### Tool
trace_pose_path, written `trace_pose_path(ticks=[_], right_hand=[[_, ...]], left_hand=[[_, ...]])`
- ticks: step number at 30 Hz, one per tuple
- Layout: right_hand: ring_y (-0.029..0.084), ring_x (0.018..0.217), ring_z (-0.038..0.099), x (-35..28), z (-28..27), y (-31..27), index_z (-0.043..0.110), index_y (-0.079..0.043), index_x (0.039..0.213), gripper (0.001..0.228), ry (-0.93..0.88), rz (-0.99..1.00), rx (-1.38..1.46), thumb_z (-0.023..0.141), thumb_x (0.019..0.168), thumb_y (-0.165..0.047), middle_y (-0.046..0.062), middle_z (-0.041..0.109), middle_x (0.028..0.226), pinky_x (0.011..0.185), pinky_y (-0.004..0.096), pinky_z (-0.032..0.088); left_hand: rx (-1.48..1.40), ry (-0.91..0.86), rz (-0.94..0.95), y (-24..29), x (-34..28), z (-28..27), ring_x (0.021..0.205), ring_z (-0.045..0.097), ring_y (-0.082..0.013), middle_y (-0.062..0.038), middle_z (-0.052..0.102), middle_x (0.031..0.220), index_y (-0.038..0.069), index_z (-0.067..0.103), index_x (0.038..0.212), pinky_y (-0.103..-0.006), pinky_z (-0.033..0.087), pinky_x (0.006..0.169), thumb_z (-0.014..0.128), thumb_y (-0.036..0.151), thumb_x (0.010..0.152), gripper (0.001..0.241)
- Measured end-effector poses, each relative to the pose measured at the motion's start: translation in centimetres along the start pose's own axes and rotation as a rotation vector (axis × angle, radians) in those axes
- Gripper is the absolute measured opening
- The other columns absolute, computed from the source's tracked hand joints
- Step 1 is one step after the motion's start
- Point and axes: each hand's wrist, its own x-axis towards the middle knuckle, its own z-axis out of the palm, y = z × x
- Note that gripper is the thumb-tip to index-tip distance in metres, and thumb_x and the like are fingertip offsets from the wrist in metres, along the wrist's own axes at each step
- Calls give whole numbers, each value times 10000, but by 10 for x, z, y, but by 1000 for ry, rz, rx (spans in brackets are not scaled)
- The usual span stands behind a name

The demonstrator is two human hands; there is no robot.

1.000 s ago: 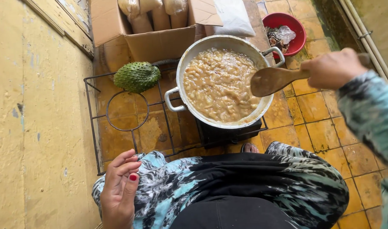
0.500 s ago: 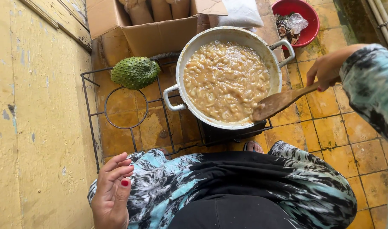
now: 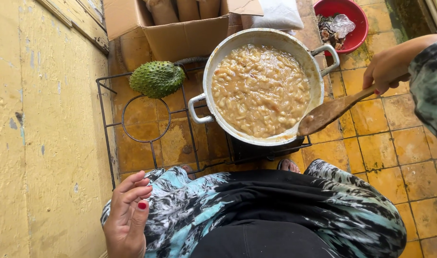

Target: Stirring a thick mixture in a pot on a floor-level stove using a wooden spoon

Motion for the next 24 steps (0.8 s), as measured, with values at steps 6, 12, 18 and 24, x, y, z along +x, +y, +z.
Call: trace_pose_path(ticks=[6, 12, 18, 24], right_hand=[[192, 509, 347, -2, 8, -10, 862, 24, 1247, 425, -67, 52, 27, 626, 915, 147, 193, 605, 687, 428, 264, 244], [200, 561, 475, 18, 38, -23, 838, -76, 1274, 371, -170, -99, 98, 704, 948, 39, 159, 626, 697, 485, 274, 350], [209, 596, 497, 23, 38, -11, 848, -39, 1269, 433, -140, -130, 137, 671, 907, 118, 177, 702, 805, 487, 272, 365], [209, 562, 431, 21, 15, 19, 824, 54, 1310, 425, -101, 19, 148, 668, 938, 187, 218, 688, 810, 425, 255, 312]], left_hand=[[-24, -8, -15, 0, 0, -1, 1297, 580, -286, -208, 537, 1430, -3, 643, 1146, -428, 524, 1104, 528, 144, 1008, 233], [-26, 2, -15, 3, 1, 1, 1297, 578, -279, -201, 538, 1435, 7, 649, 1132, -425, 518, 1117, 540, 142, 1005, 215], [15, 10, -50, 8, 0, -2, 1303, 578, -281, -191, 546, 1420, 11, 653, 1120, -437, 513, 1129, 536, 153, 1004, 218], [-23, 4, -28, 5, 0, -1, 1308, 579, -288, -196, 543, 1430, 17, 649, 1131, -438, 514, 1126, 532, 162, 1008, 223]])
